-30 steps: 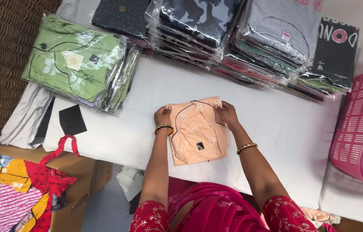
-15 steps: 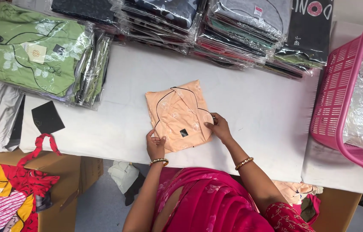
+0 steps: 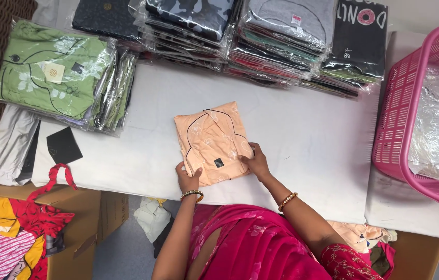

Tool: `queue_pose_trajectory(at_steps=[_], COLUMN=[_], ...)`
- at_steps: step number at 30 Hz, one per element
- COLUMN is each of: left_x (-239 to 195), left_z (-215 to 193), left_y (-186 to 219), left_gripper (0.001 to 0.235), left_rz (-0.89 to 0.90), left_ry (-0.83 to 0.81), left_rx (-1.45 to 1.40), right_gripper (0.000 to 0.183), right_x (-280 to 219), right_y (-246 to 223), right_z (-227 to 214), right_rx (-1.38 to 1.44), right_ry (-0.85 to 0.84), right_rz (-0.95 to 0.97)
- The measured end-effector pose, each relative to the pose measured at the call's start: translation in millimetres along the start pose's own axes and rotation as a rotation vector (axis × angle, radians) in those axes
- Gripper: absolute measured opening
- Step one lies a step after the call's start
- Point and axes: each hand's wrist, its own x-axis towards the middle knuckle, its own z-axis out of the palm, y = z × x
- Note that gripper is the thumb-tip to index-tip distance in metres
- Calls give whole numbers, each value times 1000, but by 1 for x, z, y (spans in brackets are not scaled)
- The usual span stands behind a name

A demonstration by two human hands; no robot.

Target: The person folds a peach-colored top and places it into a clear plastic bag, then seals and stacks it. Next, the person folds a red patterned top and places it into another plastic bag, seals it, and stacks it with the first. The workspace includes stacks of pre-packaged clothes and a pink basket of bags.

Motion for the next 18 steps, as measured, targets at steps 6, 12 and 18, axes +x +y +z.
queue_pose_trajectory(at_steps=[6, 12, 18], left_x=[3, 9, 4], left_z=[-18, -28, -46], left_y=[23, 4, -1], left_gripper=[46, 51, 26], left_rz=[25, 65, -145], left_ry=[-180, -209, -382], left_rx=[263, 129, -130], right_gripper=[52, 44, 14], right_x=[9, 15, -3], right_y=[4, 23, 5], right_z=[-4, -51, -271], right_rx=[229, -37, -233], right_ry=[-196, -110, 808], right_rz=[298, 33, -637])
